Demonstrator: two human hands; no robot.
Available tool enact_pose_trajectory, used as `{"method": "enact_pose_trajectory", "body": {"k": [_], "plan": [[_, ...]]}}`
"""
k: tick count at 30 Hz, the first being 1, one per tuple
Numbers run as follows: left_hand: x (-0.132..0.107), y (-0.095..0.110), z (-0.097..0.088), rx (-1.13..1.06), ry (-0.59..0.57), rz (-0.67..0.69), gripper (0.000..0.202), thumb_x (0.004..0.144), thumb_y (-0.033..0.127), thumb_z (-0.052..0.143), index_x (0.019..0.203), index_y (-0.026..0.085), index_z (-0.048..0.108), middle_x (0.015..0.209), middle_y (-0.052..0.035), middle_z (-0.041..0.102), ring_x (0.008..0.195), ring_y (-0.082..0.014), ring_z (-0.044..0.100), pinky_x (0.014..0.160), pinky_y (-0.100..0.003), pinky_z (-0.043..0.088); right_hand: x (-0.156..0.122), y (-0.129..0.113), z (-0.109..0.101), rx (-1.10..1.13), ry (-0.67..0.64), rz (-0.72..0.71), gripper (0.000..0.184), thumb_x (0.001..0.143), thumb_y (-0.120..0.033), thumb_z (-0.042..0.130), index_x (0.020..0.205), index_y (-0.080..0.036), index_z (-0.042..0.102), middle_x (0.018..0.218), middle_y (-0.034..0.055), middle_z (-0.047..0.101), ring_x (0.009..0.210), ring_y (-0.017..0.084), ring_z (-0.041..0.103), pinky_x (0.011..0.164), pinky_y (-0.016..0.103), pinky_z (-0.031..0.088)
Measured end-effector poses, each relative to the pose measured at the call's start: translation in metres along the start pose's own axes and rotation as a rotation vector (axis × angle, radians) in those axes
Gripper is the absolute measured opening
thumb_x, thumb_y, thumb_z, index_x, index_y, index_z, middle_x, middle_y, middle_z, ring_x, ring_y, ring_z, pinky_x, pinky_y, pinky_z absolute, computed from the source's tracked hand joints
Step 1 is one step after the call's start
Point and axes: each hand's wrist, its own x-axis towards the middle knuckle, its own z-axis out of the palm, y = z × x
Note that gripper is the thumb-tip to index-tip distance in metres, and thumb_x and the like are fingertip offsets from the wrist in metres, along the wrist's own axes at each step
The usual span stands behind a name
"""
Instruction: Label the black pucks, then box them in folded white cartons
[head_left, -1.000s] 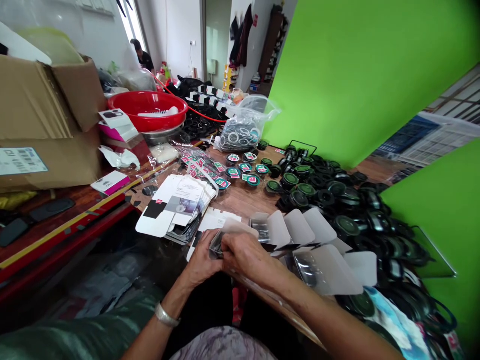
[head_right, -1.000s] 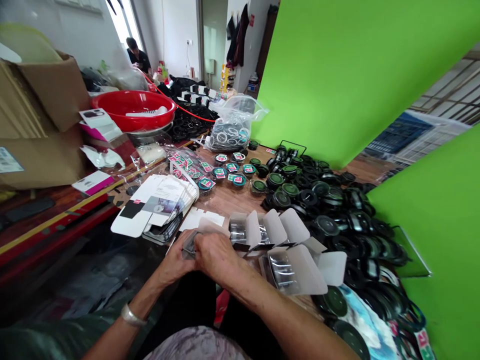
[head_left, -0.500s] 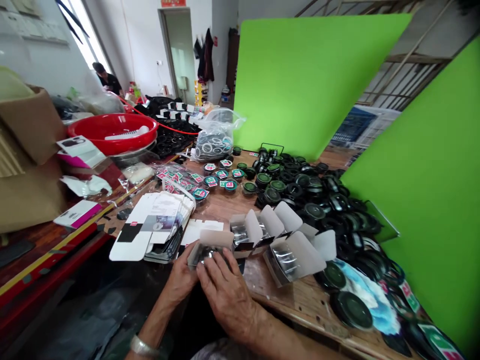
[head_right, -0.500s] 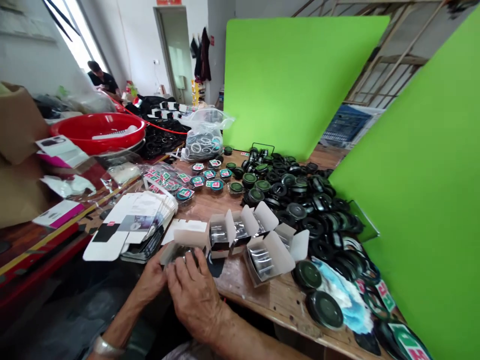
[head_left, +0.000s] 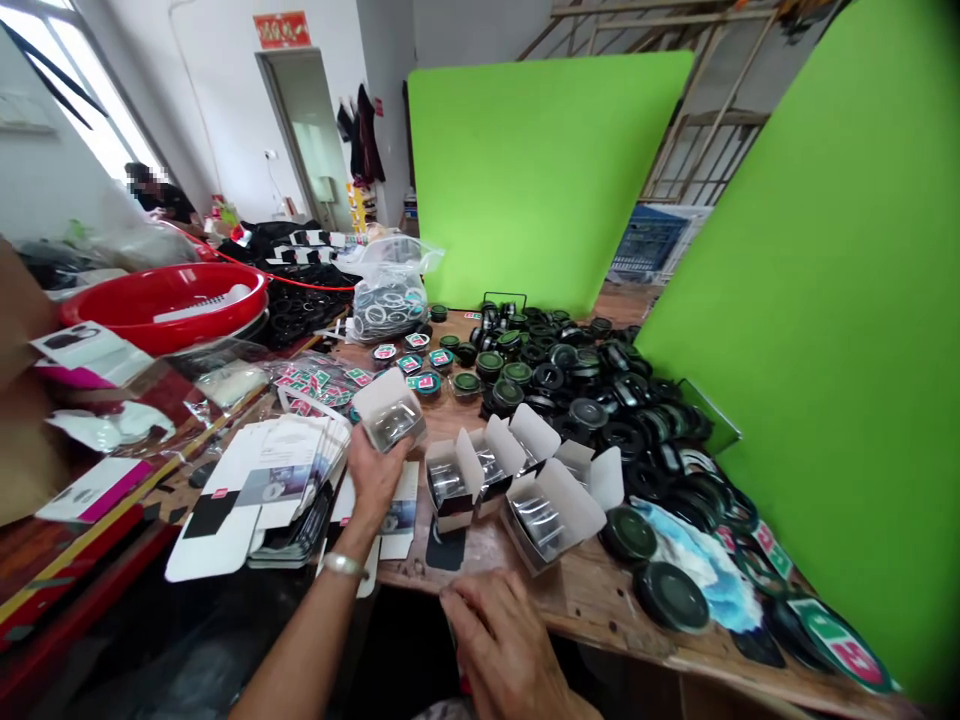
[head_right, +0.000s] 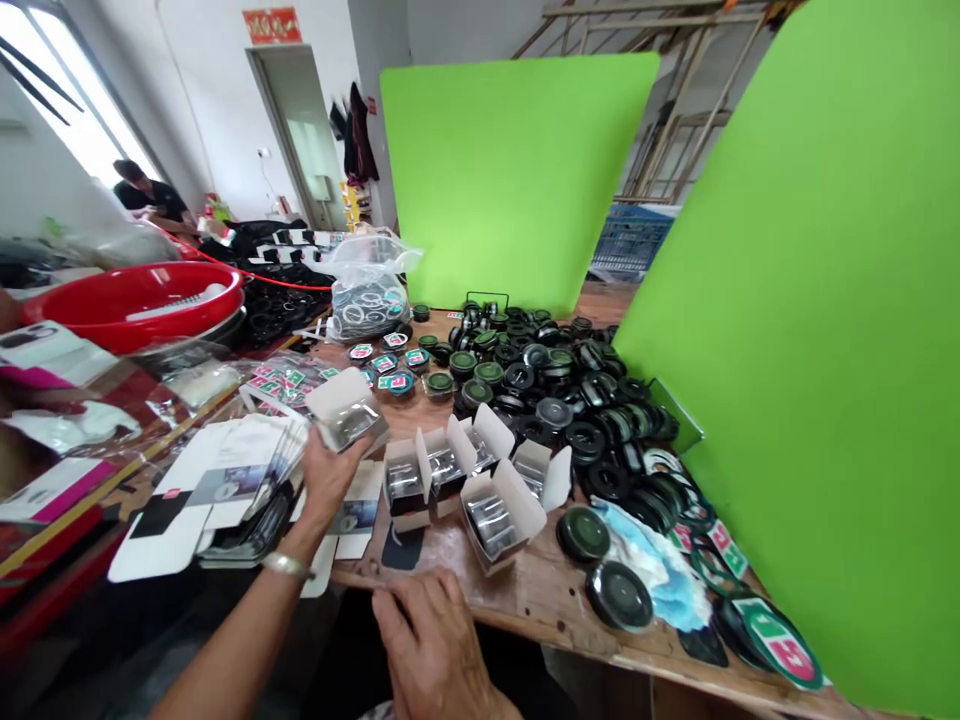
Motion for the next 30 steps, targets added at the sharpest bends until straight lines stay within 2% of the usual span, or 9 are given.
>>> {"method": "enact_pose_trajectory", "body": {"k": [4,9,13,16,18,20,23,27,30], "plan": [[0.01,-0.016,0.018,0.023,-0.219,0.118,0.043,0.062,0.024,0.07,0.103,0.013,0.058,0.088,-0.0061,0.067,0.076,-0.0189,0.064,0.07,-0.031,0.052,-0.029,-0.003,0.015,-0.05,-0.019,-0.003,0.025,0.08,-0.001,0.045,0.098,-0.011,0.058,0.084,0.0079,0.063,0.072,0.015,0.055,0.064,0.027,0.045],[-0.017,-0.039,-0.028,0.156,-0.295,0.209,0.043,0.082,0.029,0.052,0.122,0.013,0.05,0.104,-0.0116,0.063,0.089,-0.0196,0.063,0.074,-0.032,0.052,-0.048,0.002,0.025,0.006,-0.092,0.066,0.032,0.075,0.001,0.043,0.099,-0.014,0.059,0.086,0.0081,0.064,0.073,0.016,0.058,0.063,0.026,0.046],[-0.052,-0.059,-0.068,0.363,-0.308,0.276,0.039,0.083,0.038,0.053,0.111,0.013,0.059,0.109,-0.0168,0.061,0.104,-0.0303,0.055,0.089,-0.049,0.043,-0.048,0.004,0.033,0.069,-0.183,0.126,0.034,0.071,-0.001,0.044,0.098,-0.015,0.058,0.088,0.0081,0.064,0.074,0.017,0.058,0.064,0.027,0.048],[-0.082,-0.072,-0.076,0.474,-0.345,0.303,0.055,0.074,0.043,0.065,0.116,0.009,0.058,0.127,-0.0241,0.053,0.119,-0.0409,0.044,0.094,-0.059,0.035,-0.049,0.0,0.042,0.091,-0.248,0.128,0.035,0.07,-0.003,0.045,0.1,-0.015,0.058,0.09,0.0082,0.064,0.076,0.018,0.057,0.067,0.028,0.049],[-0.097,-0.079,-0.076,0.6,-0.405,0.369,0.065,0.069,0.044,0.07,0.122,0.008,0.055,0.136,-0.0251,0.045,0.125,-0.0429,0.039,0.095,-0.06,0.034,-0.05,-0.003,0.047,0.107,-0.299,0.141,0.034,0.071,-0.003,0.044,0.1,-0.016,0.059,0.092,0.008,0.063,0.078,0.018,0.057,0.069,0.029,0.049],[-0.106,-0.085,-0.076,0.803,-0.464,0.47,0.062,0.072,0.032,0.067,0.126,0.008,0.051,0.139,-0.0233,0.042,0.126,-0.0414,0.039,0.094,-0.057,0.036,-0.05,-0.004,0.05,0.107,-0.327,0.163,0.033,0.074,-0.003,0.042,0.099,-0.016,0.059,0.093,0.008,0.063,0.08,0.018,0.057,0.07,0.029,0.048],[-0.103,-0.091,-0.084,0.978,-0.519,0.58,0.052,0.077,0.005,0.046,0.129,0.016,0.051,0.138,-0.0146,0.045,0.124,-0.0343,0.045,0.088,-0.049,0.043,-0.049,-0.001,0.053,0.071,-0.329,0.176,0.032,0.077,-0.003,0.042,0.101,-0.016,0.059,0.094,0.0086,0.063,0.08,0.018,0.057,0.072,0.03,0.048],[-0.086,-0.086,-0.105,0.957,-0.572,0.654,0.057,0.076,-0.003,0.034,0.123,0.019,0.057,0.129,-0.0077,0.056,0.117,-0.0263,0.054,0.086,-0.039,0.046,-0.039,0.002,0.055,0.098,-0.345,0.161,0.034,0.077,-0.001,0.041,0.102,-0.016,0.059,0.098,0.0097,0.063,0.085,0.02,0.059,0.076,0.034,0.049],[-0.086,-0.069,-0.127,0.923,-0.503,0.752,0.054,0.074,-0.003,0.032,0.117,0.014,0.061,0.121,-0.0103,0.062,0.109,-0.0263,0.059,0.086,-0.039,0.046,-0.027,0.002,0.056,0.37,-0.362,0.485,0.025,0.086,-0.016,0.045,0.105,-0.017,0.061,0.099,0.0102,0.064,0.088,0.022,0.06,0.078,0.036,0.049]]}}
